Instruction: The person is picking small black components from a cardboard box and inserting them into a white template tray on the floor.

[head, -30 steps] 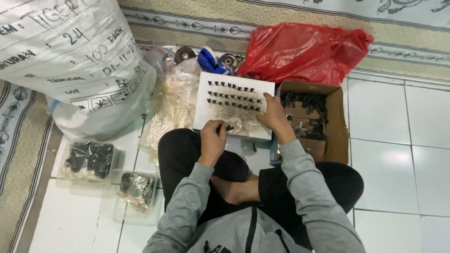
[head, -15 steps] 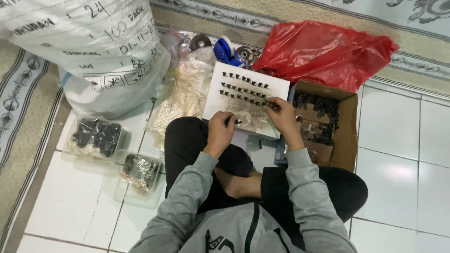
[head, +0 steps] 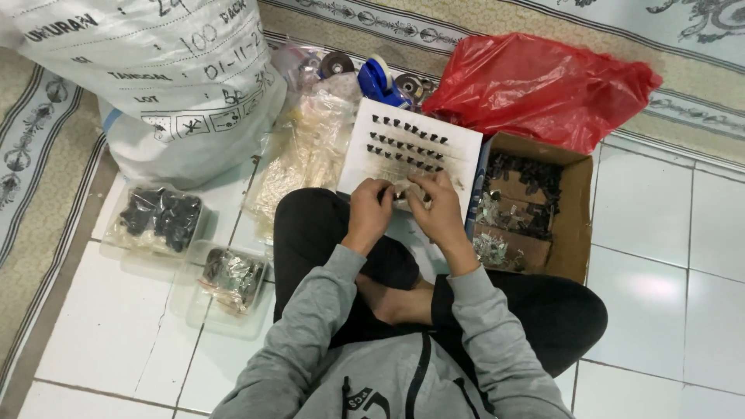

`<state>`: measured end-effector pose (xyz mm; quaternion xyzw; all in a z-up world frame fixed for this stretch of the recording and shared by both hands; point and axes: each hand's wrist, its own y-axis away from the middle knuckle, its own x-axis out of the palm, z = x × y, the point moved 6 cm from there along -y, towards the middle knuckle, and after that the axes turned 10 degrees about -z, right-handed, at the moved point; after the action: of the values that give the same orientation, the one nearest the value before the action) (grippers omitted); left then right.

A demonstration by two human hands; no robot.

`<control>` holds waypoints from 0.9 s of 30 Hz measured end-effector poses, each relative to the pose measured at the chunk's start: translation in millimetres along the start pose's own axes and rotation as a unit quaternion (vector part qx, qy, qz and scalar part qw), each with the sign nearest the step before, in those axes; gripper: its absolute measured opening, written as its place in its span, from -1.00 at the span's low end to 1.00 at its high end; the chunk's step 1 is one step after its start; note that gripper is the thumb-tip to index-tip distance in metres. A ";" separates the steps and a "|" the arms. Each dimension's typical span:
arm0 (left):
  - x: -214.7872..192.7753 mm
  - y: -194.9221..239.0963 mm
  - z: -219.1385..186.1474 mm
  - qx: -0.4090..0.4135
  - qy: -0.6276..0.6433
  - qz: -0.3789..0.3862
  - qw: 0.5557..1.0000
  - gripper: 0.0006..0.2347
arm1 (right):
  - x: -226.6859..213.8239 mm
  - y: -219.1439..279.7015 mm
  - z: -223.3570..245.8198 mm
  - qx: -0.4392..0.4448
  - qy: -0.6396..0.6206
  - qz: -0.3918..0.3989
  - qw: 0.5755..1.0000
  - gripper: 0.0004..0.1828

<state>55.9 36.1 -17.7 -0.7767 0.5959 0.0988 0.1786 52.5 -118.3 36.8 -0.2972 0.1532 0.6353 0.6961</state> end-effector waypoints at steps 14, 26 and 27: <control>-19.1 13.7 13.0 -0.076 0.019 -0.020 0.997 -0.81 | -5.2 -16.4 -61.4 0.131 0.002 -0.036 0.991 -0.53; -19.3 11.0 19.0 -0.087 0.030 -0.028 0.995 -0.83 | 19.7 -78.6 -138.4 0.044 0.162 -0.005 0.986 -0.67; -18.8 10.7 19.4 -0.090 0.034 -0.028 0.995 -0.83 | 21.2 -80.6 -147.1 0.042 0.159 -0.025 0.986 -0.75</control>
<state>41.7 58.1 -30.3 -0.8091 0.5681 0.1204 0.0903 158.4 -192.3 -72.2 -0.3685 0.2810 0.5557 0.6902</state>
